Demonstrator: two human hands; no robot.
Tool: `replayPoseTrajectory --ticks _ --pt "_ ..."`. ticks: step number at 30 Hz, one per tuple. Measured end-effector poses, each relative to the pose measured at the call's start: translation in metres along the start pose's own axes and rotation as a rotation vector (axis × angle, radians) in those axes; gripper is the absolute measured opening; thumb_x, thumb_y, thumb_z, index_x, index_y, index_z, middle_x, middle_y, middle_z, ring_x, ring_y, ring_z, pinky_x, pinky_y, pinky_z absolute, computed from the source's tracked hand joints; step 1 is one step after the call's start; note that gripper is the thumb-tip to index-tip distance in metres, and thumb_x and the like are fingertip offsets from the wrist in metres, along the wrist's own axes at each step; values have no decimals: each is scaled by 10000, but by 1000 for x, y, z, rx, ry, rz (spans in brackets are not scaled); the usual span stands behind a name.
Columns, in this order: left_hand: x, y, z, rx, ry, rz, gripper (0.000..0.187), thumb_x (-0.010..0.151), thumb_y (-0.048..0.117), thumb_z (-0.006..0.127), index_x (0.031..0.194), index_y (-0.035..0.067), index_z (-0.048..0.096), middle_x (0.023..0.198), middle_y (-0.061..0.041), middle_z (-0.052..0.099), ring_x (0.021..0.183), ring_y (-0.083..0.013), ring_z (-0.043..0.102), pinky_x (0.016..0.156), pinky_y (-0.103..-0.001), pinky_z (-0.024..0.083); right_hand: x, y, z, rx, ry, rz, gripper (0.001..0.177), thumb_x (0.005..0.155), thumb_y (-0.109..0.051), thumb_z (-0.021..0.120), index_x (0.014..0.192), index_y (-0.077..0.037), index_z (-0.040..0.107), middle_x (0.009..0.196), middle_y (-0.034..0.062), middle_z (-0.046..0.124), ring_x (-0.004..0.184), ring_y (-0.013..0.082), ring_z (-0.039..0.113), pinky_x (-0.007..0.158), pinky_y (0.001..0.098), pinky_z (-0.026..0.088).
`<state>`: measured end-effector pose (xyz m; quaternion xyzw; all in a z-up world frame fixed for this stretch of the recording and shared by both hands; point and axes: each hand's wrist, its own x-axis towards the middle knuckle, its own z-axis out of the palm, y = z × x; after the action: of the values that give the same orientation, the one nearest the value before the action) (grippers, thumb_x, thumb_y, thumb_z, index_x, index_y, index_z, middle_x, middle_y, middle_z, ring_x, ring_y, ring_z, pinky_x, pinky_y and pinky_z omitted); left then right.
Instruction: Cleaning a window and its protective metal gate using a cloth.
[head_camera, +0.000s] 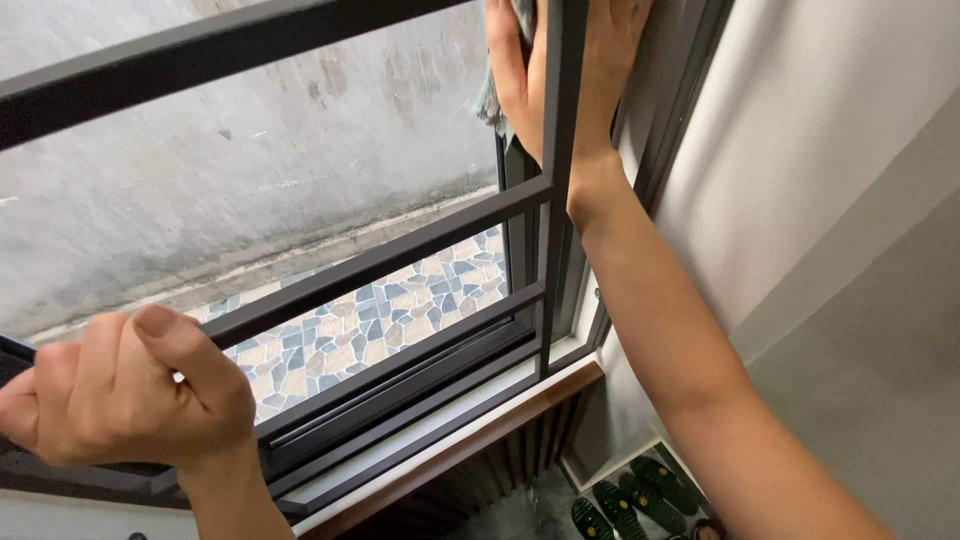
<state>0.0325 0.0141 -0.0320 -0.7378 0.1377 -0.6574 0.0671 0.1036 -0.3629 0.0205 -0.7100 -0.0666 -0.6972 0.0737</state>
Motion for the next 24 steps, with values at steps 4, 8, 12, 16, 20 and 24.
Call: replayPoseTrajectory --ticks 4,8,12,16,20,24 --pt "10 2 3 -41 16 -27 501 1123 107 420 631 162 497 633 13 485 650 -178 387 824 -353 341 -53 -13 -4 -66 2 39 488 1080 -280 708 1502 -162 493 1552 176 321 1461 403 329 1231 524 291" --pt "10 -1 1 -29 -17 -41 532 1148 76 424 625 140 503 629 -17 457 648 -197 393 642 -317 263 -133 -12 3 -48 -162 149 644 1015 -340 733 1583 -195 468 1635 205 251 1507 478 253 1274 622 231" --pt "15 -5 4 -129 -15 6 533 1143 40 410 623 122 498 627 -34 449 620 -209 372 641 -340 294 -207 -11 -4 -48 -285 188 651 918 -287 720 1522 -174 504 1585 224 277 1449 494 289 1227 643 256" --pt "8 -9 6 -138 -10 14 512 1126 17 382 641 130 502 656 -37 462 613 -189 374 629 -317 284 -269 -6 -10 7 -367 139 662 893 -279 803 1479 -137 530 1538 218 306 1369 490 338 1163 633 318" --pt "2 -13 7 -176 -18 -17 535 1167 21 379 651 93 498 671 -53 454 615 -195 374 594 -331 247 -331 -3 -19 7 -445 102 670 853 -277 855 1434 -112 564 1499 207 352 1320 477 387 1118 611 370" --pt "7 -10 7 -125 9 57 526 1138 33 411 621 125 451 633 -23 420 578 -163 349 594 -310 253 -361 -18 -34 -46 -525 113 603 854 -244 826 1391 -150 569 1510 193 363 1338 477 394 1138 576 393"
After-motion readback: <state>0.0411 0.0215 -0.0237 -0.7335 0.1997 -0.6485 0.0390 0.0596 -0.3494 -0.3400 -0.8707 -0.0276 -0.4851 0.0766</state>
